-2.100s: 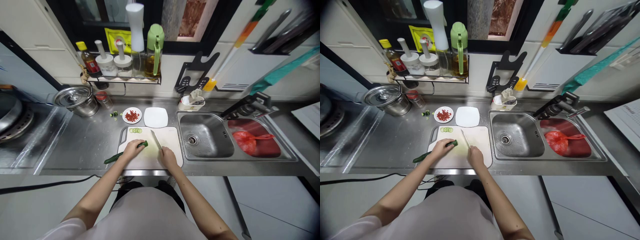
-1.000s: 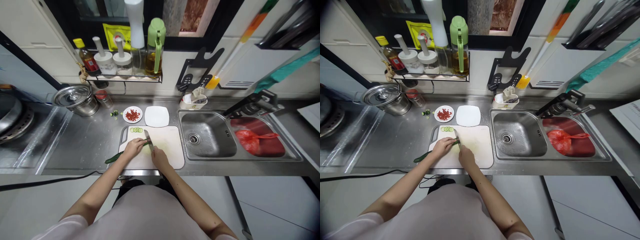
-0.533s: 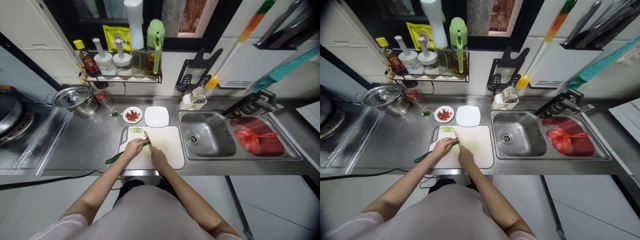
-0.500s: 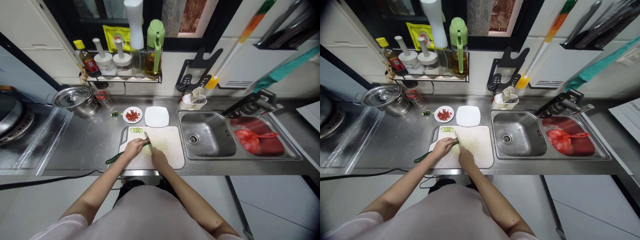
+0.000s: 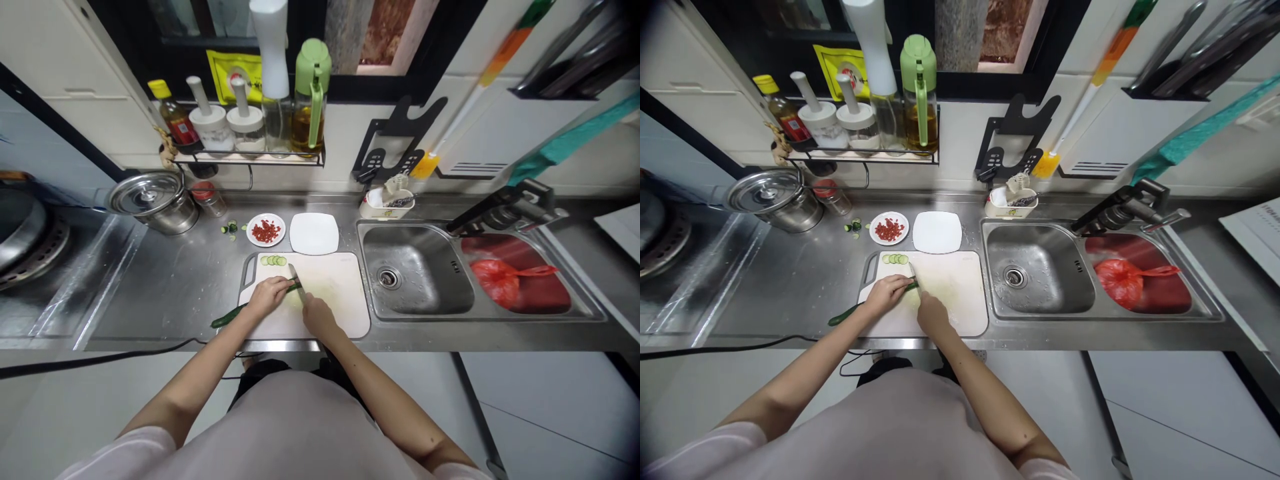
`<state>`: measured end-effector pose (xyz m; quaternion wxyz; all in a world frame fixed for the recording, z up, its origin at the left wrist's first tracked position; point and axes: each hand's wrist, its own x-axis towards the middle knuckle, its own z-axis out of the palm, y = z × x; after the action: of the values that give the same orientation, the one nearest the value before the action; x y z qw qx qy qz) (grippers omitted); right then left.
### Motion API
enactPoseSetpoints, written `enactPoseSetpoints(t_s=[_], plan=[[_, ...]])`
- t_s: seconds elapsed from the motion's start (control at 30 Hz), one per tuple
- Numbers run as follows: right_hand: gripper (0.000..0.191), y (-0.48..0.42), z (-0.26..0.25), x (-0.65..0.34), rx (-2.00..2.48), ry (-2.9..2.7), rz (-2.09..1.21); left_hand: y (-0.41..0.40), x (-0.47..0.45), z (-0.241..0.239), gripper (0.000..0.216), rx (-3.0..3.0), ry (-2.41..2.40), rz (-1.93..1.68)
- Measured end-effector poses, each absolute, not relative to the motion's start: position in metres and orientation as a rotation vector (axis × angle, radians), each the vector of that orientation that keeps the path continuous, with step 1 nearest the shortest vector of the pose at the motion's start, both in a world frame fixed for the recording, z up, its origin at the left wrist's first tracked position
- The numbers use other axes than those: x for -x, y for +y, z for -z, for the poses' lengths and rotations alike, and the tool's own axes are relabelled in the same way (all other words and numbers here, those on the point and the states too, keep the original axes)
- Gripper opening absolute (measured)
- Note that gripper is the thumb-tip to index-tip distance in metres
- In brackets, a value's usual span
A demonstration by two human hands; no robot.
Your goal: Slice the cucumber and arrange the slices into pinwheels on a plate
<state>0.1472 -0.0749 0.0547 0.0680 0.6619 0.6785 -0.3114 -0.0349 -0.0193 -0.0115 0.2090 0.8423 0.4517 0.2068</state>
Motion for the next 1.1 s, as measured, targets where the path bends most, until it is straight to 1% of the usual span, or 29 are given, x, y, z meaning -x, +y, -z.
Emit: enactPoseSetpoints(t_s=[0.17,0.37,0.57,0.83,1.1], plan=[[0.027,-0.078,-0.056,-0.150,-1.989,2.046,0.946,-0.018,0.036,0.013,0.032,-2.340,1.231,-0.577],[0.032,-0.067,-0.051,-0.143,-1.979,2.086,0.891,-0.017,0.036,0.011,0.031,-2.332,1.216,-0.589],[0.028,-0.076,-0.050,-0.147,-1.963,2.051,0.924,-0.017,0.035,0.010,0.030,-2.339,1.245,-0.576],[0.030,-0.069,-0.053,-0.142,-1.941,2.037,0.912,-0.016,0.036,0.011,0.030,-2.329,1.219,-0.587],[0.028,-0.076,-0.051,-0.143,-1.949,1.997,0.908,-0.015,0.035,0.009,0.030,-2.325,1.221,-0.580]])
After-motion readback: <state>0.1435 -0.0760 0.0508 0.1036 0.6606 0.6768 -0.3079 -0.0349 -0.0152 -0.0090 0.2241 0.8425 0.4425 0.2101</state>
